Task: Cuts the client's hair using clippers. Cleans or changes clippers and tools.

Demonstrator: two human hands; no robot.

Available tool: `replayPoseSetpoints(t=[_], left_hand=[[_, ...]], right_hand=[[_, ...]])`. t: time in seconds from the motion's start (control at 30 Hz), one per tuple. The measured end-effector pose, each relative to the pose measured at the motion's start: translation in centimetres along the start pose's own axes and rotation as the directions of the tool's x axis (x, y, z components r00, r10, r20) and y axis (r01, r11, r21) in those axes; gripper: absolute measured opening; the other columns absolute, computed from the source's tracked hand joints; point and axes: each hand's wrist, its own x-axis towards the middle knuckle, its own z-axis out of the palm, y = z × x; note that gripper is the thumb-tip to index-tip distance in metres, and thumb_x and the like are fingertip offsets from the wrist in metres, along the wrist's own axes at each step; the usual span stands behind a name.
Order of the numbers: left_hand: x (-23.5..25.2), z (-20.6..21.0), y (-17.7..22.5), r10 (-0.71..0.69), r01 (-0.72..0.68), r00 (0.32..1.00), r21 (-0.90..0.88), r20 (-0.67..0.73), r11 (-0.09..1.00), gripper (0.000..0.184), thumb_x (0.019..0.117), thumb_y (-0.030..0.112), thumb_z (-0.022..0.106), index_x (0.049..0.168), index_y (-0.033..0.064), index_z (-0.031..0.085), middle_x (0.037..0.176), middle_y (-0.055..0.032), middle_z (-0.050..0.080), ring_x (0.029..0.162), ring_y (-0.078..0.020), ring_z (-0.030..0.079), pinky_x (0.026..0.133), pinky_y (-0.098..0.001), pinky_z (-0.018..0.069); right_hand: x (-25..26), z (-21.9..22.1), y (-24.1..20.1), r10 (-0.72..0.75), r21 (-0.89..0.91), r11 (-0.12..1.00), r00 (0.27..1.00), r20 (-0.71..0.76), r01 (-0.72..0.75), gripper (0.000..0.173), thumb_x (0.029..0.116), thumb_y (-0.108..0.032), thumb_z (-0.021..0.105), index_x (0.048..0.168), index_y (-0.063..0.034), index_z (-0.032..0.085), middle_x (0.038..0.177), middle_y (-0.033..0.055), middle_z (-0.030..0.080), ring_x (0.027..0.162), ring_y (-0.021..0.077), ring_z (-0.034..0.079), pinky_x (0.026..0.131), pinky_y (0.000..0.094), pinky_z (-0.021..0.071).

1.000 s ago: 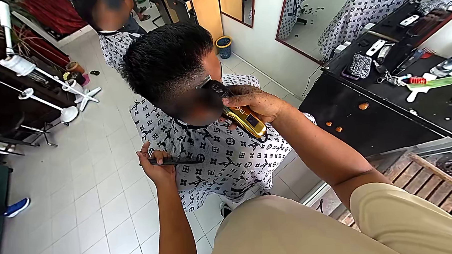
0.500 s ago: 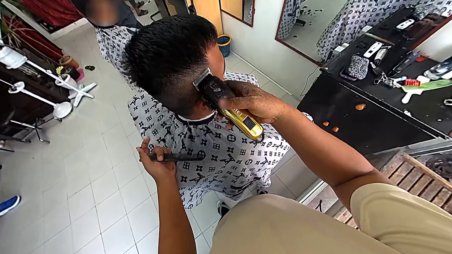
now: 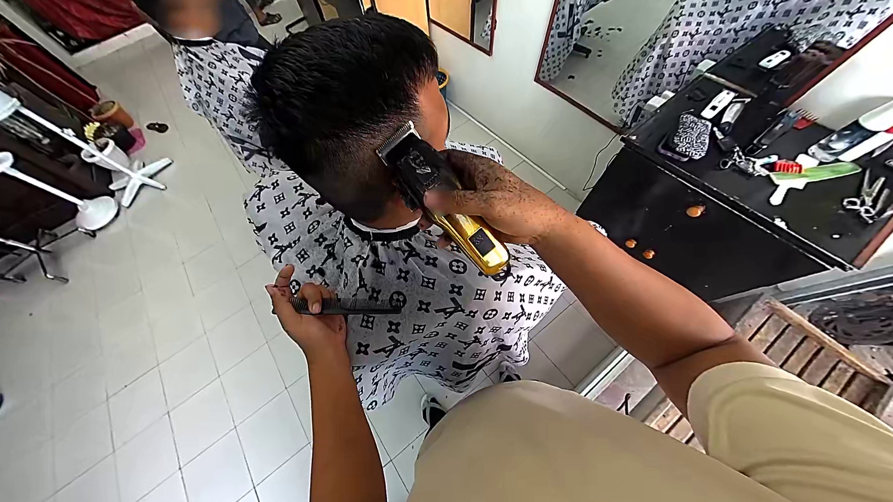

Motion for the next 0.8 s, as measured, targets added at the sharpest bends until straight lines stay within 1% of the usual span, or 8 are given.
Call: replayPoseSetpoints(t=[0.13, 0.3, 0.4, 0.47, 0.53, 0.6, 0.73, 0.8], left_hand=[[0.1, -0.1, 0.1, 0.001, -0.001, 1.000, -0.028, 0.002, 1.000, 0.063, 0.1101, 0.047, 0.004, 0.116, 0.0200, 0.060, 0.049, 0.0106, 0.048, 0.040, -0.0007, 0.047, 0.044, -0.0174, 0.0451], [0.0, -0.3, 0.0, -0.012, 0.013, 1.000, -0.049, 0.026, 0.999, 0.062, 0.1101, 0.048, 0.004, 0.118, 0.0206, 0.060, 0.050, 0.0110, 0.048, 0.040, -0.0003, 0.046, 0.044, -0.0170, 0.0445], [0.0, -0.3, 0.1, -0.013, 0.015, 0.999, -0.077, 0.030, 0.997, 0.063, 0.1102, 0.047, 0.004, 0.118, 0.0199, 0.060, 0.050, 0.0108, 0.049, 0.040, -0.0006, 0.048, 0.044, -0.0172, 0.0452], [0.0, -0.3, 0.2, -0.019, 0.022, 0.999, -0.080, 0.037, 0.997, 0.064, 0.1101, 0.047, 0.004, 0.118, 0.0196, 0.061, 0.049, 0.0107, 0.049, 0.040, -0.0007, 0.048, 0.044, -0.0171, 0.0452], [-0.1, -0.3, 0.2, -0.025, 0.027, 0.999, -0.066, 0.039, 0.997, 0.063, 0.1101, 0.047, 0.004, 0.117, 0.0197, 0.061, 0.049, 0.0109, 0.049, 0.040, -0.0001, 0.047, 0.043, -0.0170, 0.0447], [-0.1, -0.4, 0.2, -0.024, 0.027, 0.998, -0.044, 0.050, 0.999, 0.063, 0.1099, 0.048, 0.004, 0.117, 0.0209, 0.060, 0.050, 0.0112, 0.050, 0.041, -0.0008, 0.048, 0.044, -0.0179, 0.0457], [0.0, -0.4, 0.2, -0.023, 0.025, 0.999, -0.059, 0.047, 0.998, 0.062, 0.1103, 0.047, 0.005, 0.118, 0.0200, 0.060, 0.050, 0.0103, 0.050, 0.041, -0.0015, 0.049, 0.044, -0.0183, 0.0460], [-0.1, -0.4, 0.2, -0.032, 0.035, 0.998, -0.065, 0.046, 0.997, 0.062, 0.1102, 0.047, 0.005, 0.118, 0.0196, 0.060, 0.049, 0.0101, 0.050, 0.041, -0.0013, 0.049, 0.044, -0.0180, 0.0459]], right_hand=[[-0.3, 0.3, 0.1, 0.100, 0.017, 0.995, 0.995, -0.016, -0.100, 0.034, 0.1002, -0.014, 0.060, 0.130, -0.0054, 0.047, 0.099, 0.0101, 0.068, 0.081, 0.0212, 0.073, 0.068, 0.0371, 0.0647], [0.0, 1.3, -0.2, -0.005, -0.052, 0.999, 0.999, -0.052, 0.002, 0.040, 0.0994, -0.015, 0.063, 0.133, -0.0039, 0.045, 0.099, 0.0108, 0.067, 0.082, 0.0213, 0.072, 0.069, 0.0365, 0.0647], [-0.3, 1.1, 0.1, 0.072, -0.014, 0.997, 0.996, -0.051, -0.073, 0.036, 0.1001, -0.014, 0.061, 0.131, -0.0050, 0.046, 0.100, 0.0104, 0.068, 0.082, 0.0211, 0.073, 0.068, 0.0361, 0.0645], [-0.3, 1.2, 0.1, 0.085, 0.001, 0.996, 0.995, -0.053, -0.085, 0.033, 0.1005, -0.015, 0.060, 0.129, -0.0051, 0.047, 0.100, 0.0102, 0.068, 0.082, 0.0211, 0.073, 0.068, 0.0360, 0.0646], [-0.1, 1.6, -0.1, 0.020, -0.040, 0.999, 0.997, -0.070, -0.023, 0.036, 0.0996, -0.015, 0.061, 0.131, -0.0044, 0.046, 0.098, 0.0100, 0.068, 0.081, 0.0203, 0.072, 0.067, 0.0349, 0.0642], [0.1, 1.7, -0.1, -0.018, -0.084, 0.996, 0.997, -0.077, 0.011, 0.041, 0.0990, -0.016, 0.063, 0.133, -0.0033, 0.045, 0.099, 0.0103, 0.068, 0.082, 0.0203, 0.072, 0.069, 0.0351, 0.0641], [-0.3, 1.5, 0.1, 0.094, 0.036, 0.995, 0.993, -0.078, -0.092, 0.030, 0.1008, -0.017, 0.058, 0.126, -0.0047, 0.049, 0.098, 0.0112, 0.069, 0.082, 0.0219, 0.073, 0.069, 0.0364, 0.0645], [-0.2, 1.6, -0.2, 0.078, 0.051, 0.996, 0.994, -0.076, -0.074, 0.028, 0.1003, -0.018, 0.057, 0.125, -0.0060, 0.049, 0.099, 0.0109, 0.070, 0.083, 0.0219, 0.073, 0.069, 0.0363, 0.0643]])
